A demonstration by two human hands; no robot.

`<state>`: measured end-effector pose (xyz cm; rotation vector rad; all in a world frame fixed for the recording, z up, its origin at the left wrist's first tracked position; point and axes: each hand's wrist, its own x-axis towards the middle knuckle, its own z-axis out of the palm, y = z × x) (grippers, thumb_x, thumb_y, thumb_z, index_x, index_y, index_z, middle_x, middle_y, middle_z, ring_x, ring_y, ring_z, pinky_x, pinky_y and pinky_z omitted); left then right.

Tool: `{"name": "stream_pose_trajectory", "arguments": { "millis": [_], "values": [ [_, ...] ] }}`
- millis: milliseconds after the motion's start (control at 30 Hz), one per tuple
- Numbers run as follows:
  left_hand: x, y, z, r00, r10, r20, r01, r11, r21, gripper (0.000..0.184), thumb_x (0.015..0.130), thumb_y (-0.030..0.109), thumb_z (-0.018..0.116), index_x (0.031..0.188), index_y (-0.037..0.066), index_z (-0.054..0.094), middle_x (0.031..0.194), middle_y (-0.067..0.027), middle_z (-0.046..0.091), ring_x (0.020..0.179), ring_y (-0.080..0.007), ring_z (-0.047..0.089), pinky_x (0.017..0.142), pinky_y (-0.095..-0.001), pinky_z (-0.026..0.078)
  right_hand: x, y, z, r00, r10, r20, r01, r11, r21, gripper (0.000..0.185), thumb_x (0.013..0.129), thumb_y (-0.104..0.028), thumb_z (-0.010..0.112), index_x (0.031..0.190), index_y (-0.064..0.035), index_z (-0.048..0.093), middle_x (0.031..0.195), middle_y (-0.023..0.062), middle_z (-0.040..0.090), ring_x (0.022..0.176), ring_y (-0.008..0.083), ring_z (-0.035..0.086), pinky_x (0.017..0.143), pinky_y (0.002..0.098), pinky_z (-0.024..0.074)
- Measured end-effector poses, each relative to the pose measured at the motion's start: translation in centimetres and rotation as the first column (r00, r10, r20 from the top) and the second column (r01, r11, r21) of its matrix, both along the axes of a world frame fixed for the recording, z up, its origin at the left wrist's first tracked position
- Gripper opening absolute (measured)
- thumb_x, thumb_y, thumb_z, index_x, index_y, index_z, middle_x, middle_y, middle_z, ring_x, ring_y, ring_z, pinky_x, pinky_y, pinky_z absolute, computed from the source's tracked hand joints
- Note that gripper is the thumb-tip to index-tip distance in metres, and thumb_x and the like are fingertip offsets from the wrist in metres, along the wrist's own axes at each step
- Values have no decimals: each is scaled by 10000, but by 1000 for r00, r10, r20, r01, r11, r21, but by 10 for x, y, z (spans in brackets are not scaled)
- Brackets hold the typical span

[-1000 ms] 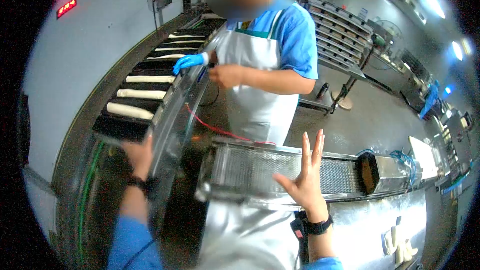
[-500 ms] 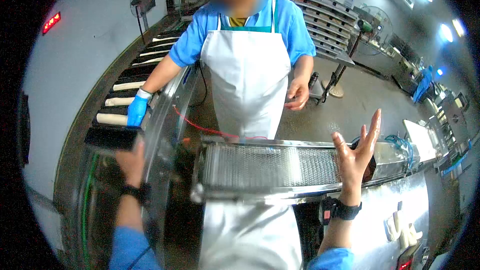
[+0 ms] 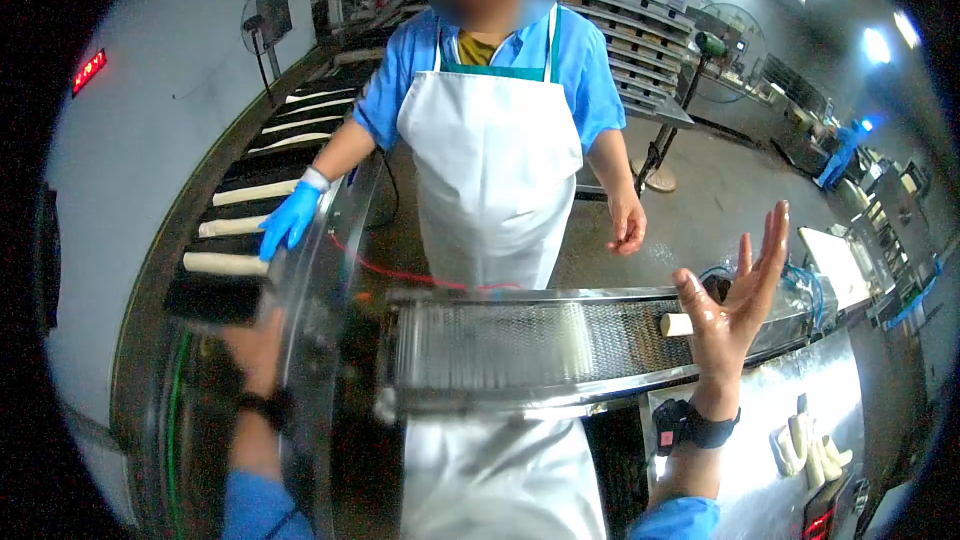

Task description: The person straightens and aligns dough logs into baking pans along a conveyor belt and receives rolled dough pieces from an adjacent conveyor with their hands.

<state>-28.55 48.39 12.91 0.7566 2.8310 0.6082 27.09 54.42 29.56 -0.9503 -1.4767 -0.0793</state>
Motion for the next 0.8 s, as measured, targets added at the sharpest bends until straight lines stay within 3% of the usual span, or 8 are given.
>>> {"name": "stream_pose_trajectory", "arguments": {
  "millis": [200, 267, 433, 500, 600, 733, 767, 800],
  "values": [
    [-8, 0, -13, 996, 47, -81, -47, 999, 11, 1288, 736, 720, 635, 1414, -206, 48, 1499, -363, 132, 1426, -432, 152, 1144, -479, 254, 2, -5, 28, 989, -69, 134, 36, 973, 228, 1069, 625, -312, 882, 1499, -169, 282, 1578, 100, 197, 1452, 325, 177, 1139, 559, 238],
    [-8, -2, -15, 996, 45, -79, -47, 999, -19, 1294, 731, 723, 637, 1410, -210, 52, 1492, -369, 144, 1418, -437, 172, 1144, -475, 258, 0, -16, 38, 922, -224, 316, 89, 917, 389, 1035, 633, -320, 883, 1482, -154, 315, 1571, 107, 203, 1456, 330, 150, 1135, 568, 247],
    [-23, 1, -35, 987, 34, -155, -33, 999, 7, 1304, 716, 730, 645, 1395, -227, 77, 1473, -386, 176, 1401, -449, 214, 1140, -471, 267, -6, -34, 49, 830, -442, 342, 201, 807, 555, 951, 662, -308, 876, 1448, -156, 362, 1553, 157, 196, 1459, 332, 122, 1126, 585, 258],
    [-24, 5, -34, 985, 31, -167, -34, 999, -13, 1300, 711, 728, 650, 1389, -233, 95, 1466, -386, 201, 1396, -450, 226, 1138, -472, 269, -4, -43, 48, 855, -371, 363, 136, 835, 533, 464, 771, -217, 785, 1121, -99, 504, 1504, 190, 280, 1420, 372, 227, 1120, 598, 268],
    [-15, 3, -23, 989, 47, -141, -52, 998, -31, 1289, 710, 719, 658, 1385, -236, 117, 1455, -384, 234, 1390, -448, 245, 1137, -470, 272, -22, -44, 47, 892, -371, 257, 181, 816, 548, 171, 844, -81, 678, 783, -60, 520, 1436, 227, 379, 1367, 406, 344, 1111, 613, 276],
    [-12, 4, -20, 982, 58, -179, -60, 998, -10, 1274, 713, 707, 665, 1384, -234, 130, 1448, -377, 261, 1386, -441, 260, 1130, -467, 286, -19, -48, 8, 889, -175, 424, 48, 955, 293, 141, 762, -45, 692, 830, -49, 568, 1387, 181, 456, 1304, 391, 426, 1072, 560, 362],
    [-4, 1, -12, 985, 46, -169, -44, 999, 16, 1268, 715, 702, 667, 1387, -230, 131, 1453, -377, 251, 1391, -437, 254, 1127, -471, 288, -23, -50, -2, 860, -41, 509, -30, 991, 130, 160, 735, -45, 700, 840, -49, 580, 1373, 171, 474, 1285, 386, 449, 1063, 538, 388],
    [3, -2, -6, 987, 33, -160, -28, 999, 38, 1263, 716, 696, 670, 1390, -226, 131, 1458, -376, 242, 1395, -433, 248, 1125, -475, 290, -35, -59, -3, 815, 305, 493, -199, 946, -256, 190, 679, -56, 711, 830, -45, 597, 1285, 172, 545, 1209, 353, 510, 988, 470, 439]
  ]
}}
